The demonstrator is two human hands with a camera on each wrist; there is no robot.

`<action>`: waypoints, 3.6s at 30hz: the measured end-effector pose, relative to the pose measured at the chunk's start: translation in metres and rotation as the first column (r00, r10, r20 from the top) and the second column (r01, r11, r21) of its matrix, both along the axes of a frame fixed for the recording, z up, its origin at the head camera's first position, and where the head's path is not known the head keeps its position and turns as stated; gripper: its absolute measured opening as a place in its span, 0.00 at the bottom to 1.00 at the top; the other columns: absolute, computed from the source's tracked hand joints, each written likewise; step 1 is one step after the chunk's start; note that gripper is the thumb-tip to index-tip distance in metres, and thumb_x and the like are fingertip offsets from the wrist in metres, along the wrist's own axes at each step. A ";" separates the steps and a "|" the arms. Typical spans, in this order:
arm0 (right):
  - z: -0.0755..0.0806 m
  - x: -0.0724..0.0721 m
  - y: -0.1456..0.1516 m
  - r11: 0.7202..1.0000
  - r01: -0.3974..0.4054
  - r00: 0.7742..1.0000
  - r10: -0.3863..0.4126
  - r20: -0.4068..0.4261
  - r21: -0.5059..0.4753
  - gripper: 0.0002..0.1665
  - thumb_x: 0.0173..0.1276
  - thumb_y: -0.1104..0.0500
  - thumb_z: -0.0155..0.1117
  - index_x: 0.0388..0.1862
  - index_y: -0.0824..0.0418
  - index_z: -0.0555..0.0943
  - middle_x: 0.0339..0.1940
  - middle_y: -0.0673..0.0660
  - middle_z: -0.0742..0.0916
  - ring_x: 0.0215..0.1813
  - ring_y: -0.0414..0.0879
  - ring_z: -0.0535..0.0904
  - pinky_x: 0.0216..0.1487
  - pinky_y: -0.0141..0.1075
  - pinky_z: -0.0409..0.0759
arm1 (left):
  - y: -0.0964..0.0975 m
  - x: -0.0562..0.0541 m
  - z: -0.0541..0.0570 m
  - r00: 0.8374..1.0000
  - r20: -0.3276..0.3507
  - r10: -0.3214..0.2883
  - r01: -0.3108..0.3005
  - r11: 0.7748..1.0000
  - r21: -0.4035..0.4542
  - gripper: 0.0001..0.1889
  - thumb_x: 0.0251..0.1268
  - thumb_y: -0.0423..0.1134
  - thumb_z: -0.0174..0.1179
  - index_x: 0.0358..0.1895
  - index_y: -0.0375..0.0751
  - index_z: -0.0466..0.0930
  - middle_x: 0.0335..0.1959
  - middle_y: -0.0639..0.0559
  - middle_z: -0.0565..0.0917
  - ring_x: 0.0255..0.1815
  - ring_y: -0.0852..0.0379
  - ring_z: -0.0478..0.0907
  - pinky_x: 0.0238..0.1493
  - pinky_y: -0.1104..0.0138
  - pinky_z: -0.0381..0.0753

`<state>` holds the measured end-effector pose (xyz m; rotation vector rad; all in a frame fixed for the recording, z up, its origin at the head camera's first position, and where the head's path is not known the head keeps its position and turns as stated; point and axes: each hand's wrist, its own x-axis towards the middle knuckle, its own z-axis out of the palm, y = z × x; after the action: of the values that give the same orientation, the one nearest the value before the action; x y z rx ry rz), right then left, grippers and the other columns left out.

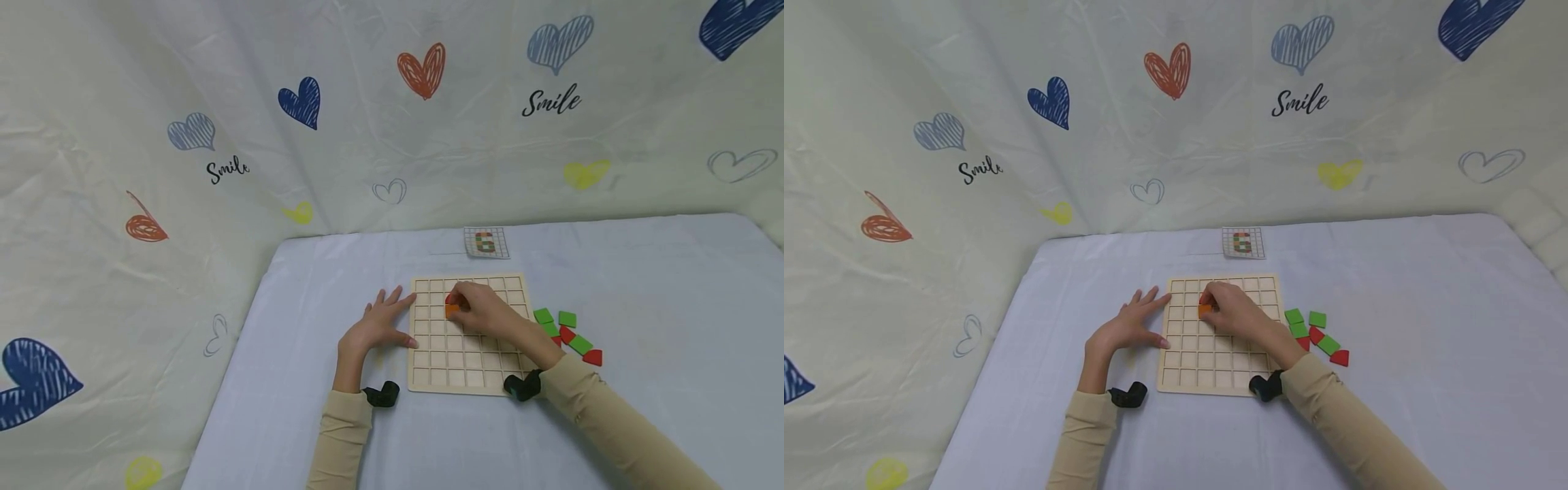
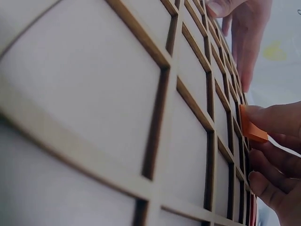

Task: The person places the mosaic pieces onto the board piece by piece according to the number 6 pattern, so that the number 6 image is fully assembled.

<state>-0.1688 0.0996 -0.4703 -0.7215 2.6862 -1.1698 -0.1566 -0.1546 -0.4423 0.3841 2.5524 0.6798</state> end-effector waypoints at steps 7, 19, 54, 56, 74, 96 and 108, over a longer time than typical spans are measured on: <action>0.000 0.001 -0.002 0.999 -0.046 0.996 0.046 -0.078 -0.002 0.09 0.69 0.67 0.69 0.47 0.67 0.84 0.39 0.56 0.88 0.38 0.43 0.79 0.41 0.38 0.80 | 0.000 0.001 0.002 1.000 0.002 0.003 -0.003 1.000 0.007 0.52 0.54 0.48 0.79 0.82 0.55 0.58 0.86 0.48 0.47 0.86 0.38 0.34 0.83 0.39 0.39; 0.002 0.002 -0.002 0.998 -0.068 0.978 0.067 -0.198 0.003 0.08 0.66 0.69 0.69 0.43 0.65 0.89 0.34 0.54 0.87 0.34 0.41 0.78 0.37 0.36 0.79 | 0.001 0.001 0.002 1.000 0.007 0.012 -0.012 1.000 -0.001 0.52 0.55 0.49 0.78 0.83 0.56 0.57 0.86 0.49 0.46 0.86 0.39 0.33 0.83 0.40 0.37; 0.008 0.016 0.010 0.994 -0.100 0.995 0.100 0.006 0.042 0.12 0.62 0.62 0.77 0.44 0.64 0.90 0.34 0.50 0.85 0.35 0.40 0.75 0.37 0.32 0.76 | 0.001 0.000 -0.001 1.000 -0.001 0.012 -0.012 1.000 -0.016 0.52 0.54 0.49 0.79 0.82 0.57 0.58 0.86 0.50 0.47 0.87 0.39 0.34 0.83 0.40 0.39; 0.008 0.016 0.009 0.992 -0.110 0.994 0.110 -0.007 0.056 0.12 0.61 0.62 0.77 0.44 0.64 0.90 0.33 0.50 0.85 0.34 0.40 0.74 0.38 0.33 0.74 | 0.001 -0.001 0.000 1.000 -0.002 0.011 -0.011 1.000 -0.014 0.52 0.54 0.49 0.79 0.82 0.56 0.58 0.86 0.50 0.47 0.87 0.39 0.34 0.83 0.39 0.39; 0.000 0.020 0.011 0.990 -0.121 0.983 0.129 -0.133 0.068 0.13 0.59 0.64 0.79 0.43 0.66 0.89 0.34 0.53 0.83 0.32 0.40 0.72 0.34 0.31 0.74 | 0.000 0.001 0.000 0.999 0.007 0.032 -0.032 0.999 -0.008 0.52 0.54 0.48 0.79 0.82 0.57 0.58 0.86 0.50 0.47 0.87 0.40 0.33 0.83 0.41 0.38; 0.009 0.045 0.077 0.996 0.072 0.978 -0.061 -0.197 0.050 0.11 0.62 0.70 0.74 0.43 0.64 0.88 0.39 0.54 0.88 0.38 0.46 0.82 0.37 0.35 0.83 | 0.001 0.001 0.000 0.999 0.001 0.035 -0.035 0.999 0.004 0.52 0.54 0.47 0.79 0.82 0.54 0.59 0.86 0.48 0.48 0.86 0.39 0.33 0.83 0.39 0.38; 0.009 0.044 0.114 0.979 0.150 0.975 -0.123 -0.183 0.140 0.17 0.63 0.72 0.69 0.51 0.68 0.86 0.46 0.60 0.88 0.44 0.52 0.83 0.43 0.45 0.85 | 0.000 0.001 0.000 1.000 0.006 0.026 -0.026 1.000 0.014 0.53 0.54 0.47 0.79 0.82 0.55 0.58 0.86 0.49 0.47 0.86 0.38 0.33 0.83 0.40 0.37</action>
<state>-0.1246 0.2133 -0.4612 -0.6518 2.9735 -0.9528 -0.1558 -0.1542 -0.4421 0.3538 2.5526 0.7077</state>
